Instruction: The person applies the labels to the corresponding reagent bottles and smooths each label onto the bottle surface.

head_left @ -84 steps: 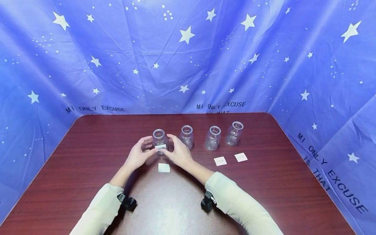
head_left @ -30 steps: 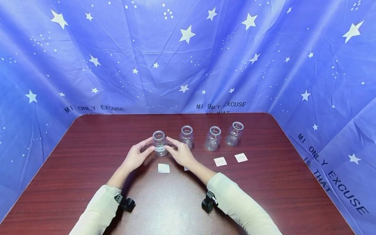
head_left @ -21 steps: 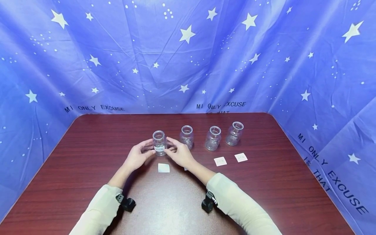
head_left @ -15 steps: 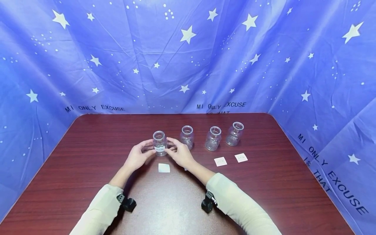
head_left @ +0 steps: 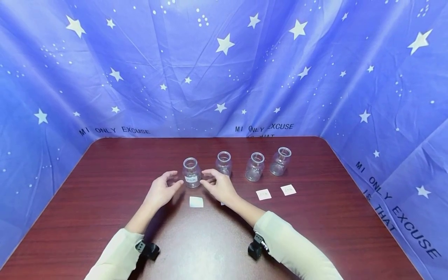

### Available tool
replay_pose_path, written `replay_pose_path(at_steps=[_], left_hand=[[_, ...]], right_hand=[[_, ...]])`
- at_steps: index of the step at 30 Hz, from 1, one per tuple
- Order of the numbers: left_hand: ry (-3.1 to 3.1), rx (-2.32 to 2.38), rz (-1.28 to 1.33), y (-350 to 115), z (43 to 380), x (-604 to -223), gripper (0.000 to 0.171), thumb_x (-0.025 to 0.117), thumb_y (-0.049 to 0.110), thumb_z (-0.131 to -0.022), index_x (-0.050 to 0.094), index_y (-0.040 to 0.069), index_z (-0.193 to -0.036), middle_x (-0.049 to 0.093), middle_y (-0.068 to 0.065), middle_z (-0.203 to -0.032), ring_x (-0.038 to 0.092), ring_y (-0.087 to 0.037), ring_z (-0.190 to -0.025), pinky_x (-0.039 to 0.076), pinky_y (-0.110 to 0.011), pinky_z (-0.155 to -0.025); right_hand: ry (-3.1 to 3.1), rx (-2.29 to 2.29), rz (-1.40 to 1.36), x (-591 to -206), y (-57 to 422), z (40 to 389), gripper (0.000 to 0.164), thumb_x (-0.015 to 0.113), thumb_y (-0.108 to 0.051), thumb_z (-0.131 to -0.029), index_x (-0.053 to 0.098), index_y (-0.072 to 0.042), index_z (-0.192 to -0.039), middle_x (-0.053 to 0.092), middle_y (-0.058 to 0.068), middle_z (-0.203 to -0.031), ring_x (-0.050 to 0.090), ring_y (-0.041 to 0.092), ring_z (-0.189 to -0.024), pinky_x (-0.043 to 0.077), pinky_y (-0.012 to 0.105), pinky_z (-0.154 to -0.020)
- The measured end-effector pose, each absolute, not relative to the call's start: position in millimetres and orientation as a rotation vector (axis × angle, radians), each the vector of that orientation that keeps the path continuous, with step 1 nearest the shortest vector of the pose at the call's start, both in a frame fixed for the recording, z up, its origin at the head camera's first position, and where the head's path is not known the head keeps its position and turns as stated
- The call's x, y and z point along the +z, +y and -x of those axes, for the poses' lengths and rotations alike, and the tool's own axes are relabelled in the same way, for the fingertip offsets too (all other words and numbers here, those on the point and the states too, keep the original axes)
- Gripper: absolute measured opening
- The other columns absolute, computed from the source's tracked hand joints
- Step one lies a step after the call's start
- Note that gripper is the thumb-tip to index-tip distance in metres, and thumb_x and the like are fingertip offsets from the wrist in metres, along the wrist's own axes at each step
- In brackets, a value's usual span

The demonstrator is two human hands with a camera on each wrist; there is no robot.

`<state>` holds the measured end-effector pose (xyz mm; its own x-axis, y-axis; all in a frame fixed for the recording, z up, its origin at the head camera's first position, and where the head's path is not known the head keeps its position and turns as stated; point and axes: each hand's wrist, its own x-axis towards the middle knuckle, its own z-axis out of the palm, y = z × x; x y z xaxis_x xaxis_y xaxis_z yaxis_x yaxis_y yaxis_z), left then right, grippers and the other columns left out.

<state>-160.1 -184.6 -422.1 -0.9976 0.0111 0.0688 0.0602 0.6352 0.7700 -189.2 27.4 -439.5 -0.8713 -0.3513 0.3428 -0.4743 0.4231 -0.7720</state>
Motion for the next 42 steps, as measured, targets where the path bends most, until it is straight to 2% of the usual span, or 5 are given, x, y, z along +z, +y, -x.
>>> replay_pose_path(at_steps=[7,13,21,31,42], left_hand=[[-2.904,-1.13,0.164,-167.6,144.0,-404.5,0.025,0.065,0.024,-0.085,0.067,0.005,-0.101,0.071,-0.009,-0.091,0.067,-0.02,-0.084,0.052,-0.037,-0.077],[-2.924,-1.182,0.315,-141.5,143.5,-407.5,0.019,0.068,0.02,-0.083,0.068,0.006,-0.096,0.07,-0.001,-0.084,0.064,-0.011,-0.077,0.051,-0.029,-0.073],[-2.948,-1.153,0.415,-105.0,145.3,-415.6,0.022,0.07,0.02,-0.081,0.067,0.006,-0.098,0.071,-0.004,-0.09,0.065,-0.013,-0.081,0.052,-0.033,-0.077],[-2.986,-1.065,0.558,-83.1,150.8,-420.0,0.024,0.069,0.018,-0.079,0.066,0.004,-0.099,0.068,-0.009,-0.094,0.063,-0.019,-0.085,0.049,-0.034,-0.077],[-3.022,-0.923,0.622,-79.6,156.5,-429.2,0.029,0.078,0.017,-0.07,0.067,0.006,-0.095,0.062,-0.005,-0.089,0.057,-0.016,-0.082,0.047,-0.033,-0.077]], right_hand=[[-2.592,1.319,-0.787,-432.6,52.4,180.6,0.021,0.068,-0.016,-0.084,0.067,-0.003,-0.101,0.072,0.006,-0.091,0.066,0.014,-0.075,0.053,0.023,-0.068],[-2.692,1.209,-0.804,-432.6,81.3,178.7,0.019,0.068,-0.017,-0.084,0.068,-0.005,-0.098,0.07,0.0,-0.082,0.062,0.008,-0.072,0.051,0.022,-0.067],[-2.787,1.131,-0.838,-434.4,109.3,177.2,0.019,0.068,-0.018,-0.084,0.068,-0.007,-0.099,0.067,0.0,-0.083,0.058,0.004,-0.064,0.047,0.018,-0.063],[-2.796,0.902,-0.99,-437.0,126.7,174.0,0.021,0.074,-0.019,-0.078,0.067,-0.009,-0.096,0.063,0.002,-0.087,0.058,0.011,-0.075,0.046,0.021,-0.068],[-2.889,0.736,-0.971,-438.0,126.0,173.1,0.029,0.076,-0.029,-0.075,0.069,-0.014,-0.099,0.054,-0.004,-0.085,0.05,0.006,-0.076,0.042,0.021,-0.069]])
